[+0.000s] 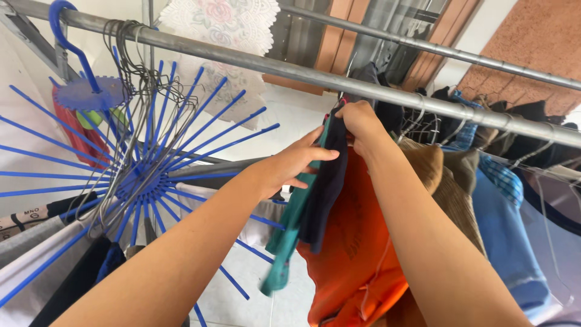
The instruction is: The person picks up several garments including a brown jacket, an orange shirt, a dark shirt, and a blue patterned piece of clothing, one by one, and places them onto wire hangers on a laundry rack.
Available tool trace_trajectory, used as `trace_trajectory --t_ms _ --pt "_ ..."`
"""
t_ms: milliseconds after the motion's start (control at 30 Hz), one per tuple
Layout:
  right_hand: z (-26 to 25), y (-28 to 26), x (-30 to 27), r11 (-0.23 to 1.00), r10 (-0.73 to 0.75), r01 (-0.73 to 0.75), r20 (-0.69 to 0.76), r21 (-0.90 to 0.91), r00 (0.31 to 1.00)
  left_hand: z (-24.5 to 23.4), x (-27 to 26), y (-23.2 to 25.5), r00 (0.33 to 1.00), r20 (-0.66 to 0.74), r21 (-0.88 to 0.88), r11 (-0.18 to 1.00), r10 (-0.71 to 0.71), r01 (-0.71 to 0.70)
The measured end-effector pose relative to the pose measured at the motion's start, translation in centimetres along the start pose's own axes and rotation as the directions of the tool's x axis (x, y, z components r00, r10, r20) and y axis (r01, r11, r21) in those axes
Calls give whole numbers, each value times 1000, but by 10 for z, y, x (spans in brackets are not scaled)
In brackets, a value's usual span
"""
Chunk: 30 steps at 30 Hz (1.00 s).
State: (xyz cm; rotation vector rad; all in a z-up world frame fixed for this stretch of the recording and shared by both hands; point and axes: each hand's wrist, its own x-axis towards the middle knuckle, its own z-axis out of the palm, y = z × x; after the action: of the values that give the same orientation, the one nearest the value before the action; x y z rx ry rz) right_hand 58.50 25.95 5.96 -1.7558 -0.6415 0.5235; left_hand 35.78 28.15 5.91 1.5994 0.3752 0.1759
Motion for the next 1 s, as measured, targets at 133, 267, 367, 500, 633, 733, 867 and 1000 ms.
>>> trace_trajectory --t_ms 133,267,367,500,633,733,867,1000 --pt "13 21 79 946 -129 147 -83 288 988 -31 15 -13 997 -33 45 996 -71 72" --pt "18 30 163 900 -132 175 -133 399 982 -61 30 -16 994 -82 99 991 -79 87" --pt "13 35 216 877 -141 216 -200 428 970 -82 45 -18 989 -118 125 987 -86 101" --pt "5 38 282 859 -180 288 -278 423 944 -104 62 -19 983 -166 151 984 -74 99" --pt "-3 37 345 839 -264 395 -355 375 897 -116 75 -21 976 -208 202 973 -65 108" --pt "-8 38 387 810 -361 498 -407 308 839 -123 80 -26 974 -216 191 976 -65 107" --pt "-1 61 414 736 -514 650 -467 192 720 -131 88 -29 964 -246 189 971 -99 148" --pt "19 90 375 745 -498 637 -474 195 727 -135 95 -34 958 -261 178 970 -115 165"
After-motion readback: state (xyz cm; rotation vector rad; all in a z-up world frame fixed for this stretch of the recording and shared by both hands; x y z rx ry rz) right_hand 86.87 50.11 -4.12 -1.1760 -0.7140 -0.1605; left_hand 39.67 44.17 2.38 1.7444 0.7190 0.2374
